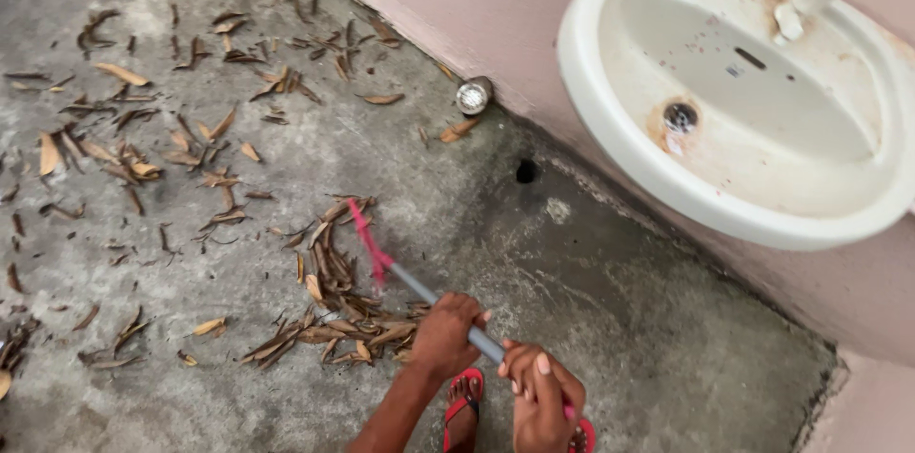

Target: The person sweeps dried leaves across a concrete floor toward a wall and a drain using a small red-headed broom.

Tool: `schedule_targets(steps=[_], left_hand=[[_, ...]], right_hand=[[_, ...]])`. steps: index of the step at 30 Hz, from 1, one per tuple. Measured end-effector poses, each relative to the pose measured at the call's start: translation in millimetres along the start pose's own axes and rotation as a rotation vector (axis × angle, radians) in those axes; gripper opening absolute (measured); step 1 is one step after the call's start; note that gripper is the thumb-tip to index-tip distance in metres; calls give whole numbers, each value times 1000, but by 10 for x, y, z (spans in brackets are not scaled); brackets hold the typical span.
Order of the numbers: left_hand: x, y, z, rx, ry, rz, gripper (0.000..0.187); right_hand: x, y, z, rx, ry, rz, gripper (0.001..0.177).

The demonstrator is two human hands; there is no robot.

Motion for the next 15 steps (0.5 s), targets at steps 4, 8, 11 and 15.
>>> schedule_targets(steps=[4, 8, 11, 15], left_hand=[[-111, 190, -68, 100, 141, 27, 18], [-26, 184, -125, 73, 176, 106, 22], [138, -19, -155, -15, 117, 185, 24], [441, -381, -34, -135, -36, 217, 26]], right_hand=[[150, -194, 25, -47, -83, 167, 42], [224, -140, 37, -46, -87, 362, 38], [237, 123, -12, -2, -121, 424, 32], [167, 526, -54, 146, -277, 438, 32]])
Point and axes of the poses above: each hand's wrist, its own z-axis away from the middle knuckle, its own x-axis out of the palm, y = z × x, the point moved 7 cm from there along -z, towards the middle knuckle, and after that the axes turned 3 degrees about x, right-handed, at the moved point
